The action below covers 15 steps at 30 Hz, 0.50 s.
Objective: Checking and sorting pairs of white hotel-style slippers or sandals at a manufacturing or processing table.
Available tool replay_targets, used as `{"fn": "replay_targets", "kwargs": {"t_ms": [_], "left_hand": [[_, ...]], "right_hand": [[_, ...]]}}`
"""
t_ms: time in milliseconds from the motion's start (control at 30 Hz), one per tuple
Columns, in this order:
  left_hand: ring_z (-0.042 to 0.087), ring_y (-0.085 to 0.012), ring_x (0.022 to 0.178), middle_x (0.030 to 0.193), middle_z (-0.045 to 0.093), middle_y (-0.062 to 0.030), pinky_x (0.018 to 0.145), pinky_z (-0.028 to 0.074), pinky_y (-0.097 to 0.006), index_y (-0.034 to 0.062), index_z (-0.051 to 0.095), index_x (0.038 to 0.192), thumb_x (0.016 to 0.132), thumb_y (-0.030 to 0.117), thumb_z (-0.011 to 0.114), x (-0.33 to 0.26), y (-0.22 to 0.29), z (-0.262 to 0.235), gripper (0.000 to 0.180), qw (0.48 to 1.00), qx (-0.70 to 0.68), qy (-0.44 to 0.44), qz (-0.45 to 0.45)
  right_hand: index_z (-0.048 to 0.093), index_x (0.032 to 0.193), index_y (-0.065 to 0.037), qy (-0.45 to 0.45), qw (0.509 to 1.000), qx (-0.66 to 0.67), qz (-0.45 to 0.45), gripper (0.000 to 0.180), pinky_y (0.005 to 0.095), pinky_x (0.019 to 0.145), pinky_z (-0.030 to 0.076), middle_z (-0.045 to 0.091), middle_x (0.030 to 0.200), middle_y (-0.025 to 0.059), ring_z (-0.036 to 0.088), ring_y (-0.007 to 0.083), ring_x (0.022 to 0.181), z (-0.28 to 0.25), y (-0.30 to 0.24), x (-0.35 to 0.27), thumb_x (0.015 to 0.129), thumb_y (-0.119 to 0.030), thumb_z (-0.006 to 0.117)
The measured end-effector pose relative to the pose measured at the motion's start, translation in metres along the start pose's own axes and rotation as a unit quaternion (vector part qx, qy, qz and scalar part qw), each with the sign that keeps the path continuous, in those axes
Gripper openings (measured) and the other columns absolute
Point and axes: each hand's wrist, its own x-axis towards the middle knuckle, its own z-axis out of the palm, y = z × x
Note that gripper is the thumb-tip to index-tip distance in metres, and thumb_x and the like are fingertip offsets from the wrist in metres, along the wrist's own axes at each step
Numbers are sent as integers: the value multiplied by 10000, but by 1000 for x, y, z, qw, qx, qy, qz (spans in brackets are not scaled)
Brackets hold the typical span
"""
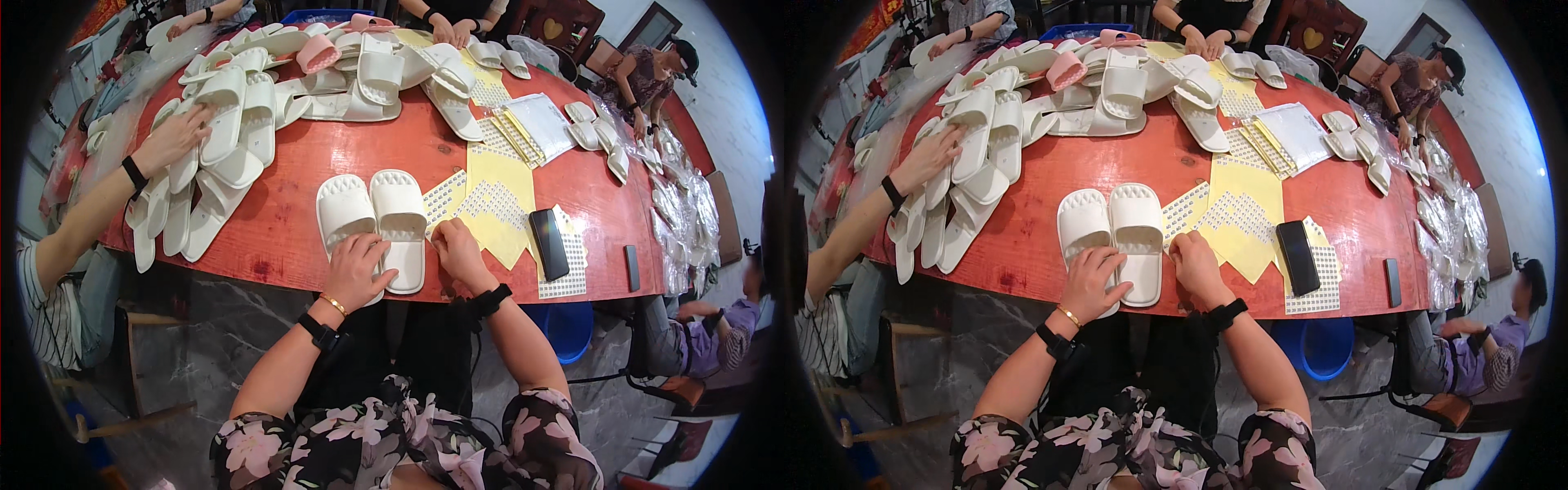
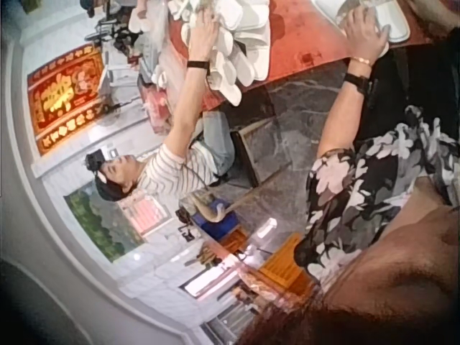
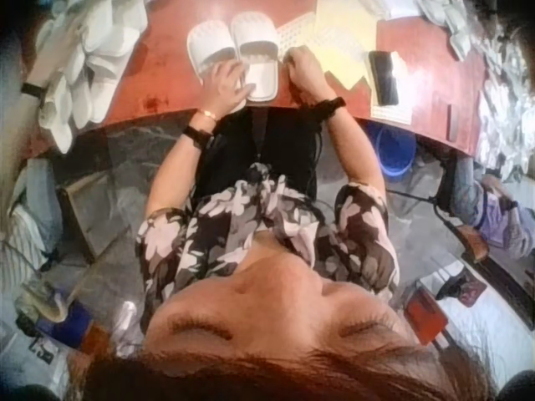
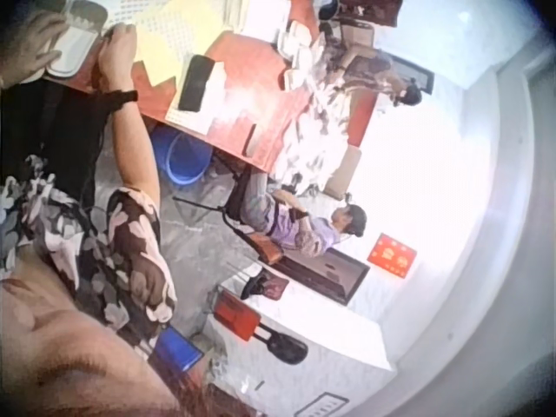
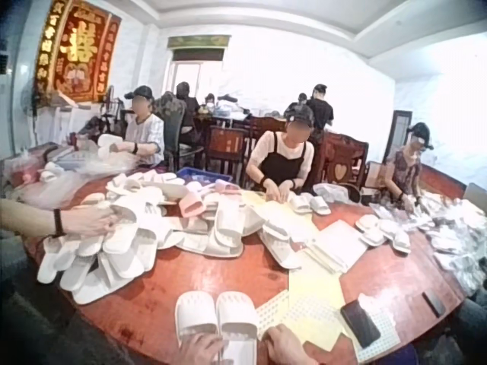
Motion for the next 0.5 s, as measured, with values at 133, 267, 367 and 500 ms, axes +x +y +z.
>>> {"fn": "replay_targets", "kwargs": {"t_ms": [133, 267, 367, 500], "left_hand": [[511, -320, 1116, 1191, 570, -106, 962, 397, -439, 66, 628, 1145, 782, 310, 726, 2, 0, 0, 448, 1000, -2, -6, -2], [519, -319, 1106, 1189, 574, -109, 959, 400, -436, 66, 631, 1140, 778, 312, 730, 2, 0, 0, 449, 1000, -3, -5, -2], [520, -319, 1106, 1190, 575, -109, 959, 400, -434, 66, 631, 1140, 776, 310, 732, 1, -1, 0, 450, 1000, 0, -6, -6], [518, -319, 1109, 1188, 576, -108, 960, 400, -435, 65, 631, 1141, 774, 306, 735, 1, 1, 0, 451, 1000, 0, -6, -5]], "right_hand": [[610, 887, -24, 18, 1000, 24, -6, 69, 440, 755, 485, 588, 901, 188, 583, 383, 861, 2, 2, -1, 822, -38, 629], [609, 887, -18, 0, 1000, 12, -21, 71, 441, 756, 485, 588, 901, 190, 581, 384, 861, 1, 5, 1, 821, -35, 627], [608, 894, -13, 8, 1000, 20, 3, 79, 439, 755, 485, 585, 900, 191, 581, 385, 862, 2, 3, 0, 818, -27, 625], [592, 895, -7, 17, 999, 33, -11, 97, 421, 750, 485, 576, 897, 183, 579, 373, 854, 2, 6, -2, 808, -12, 633]]}}
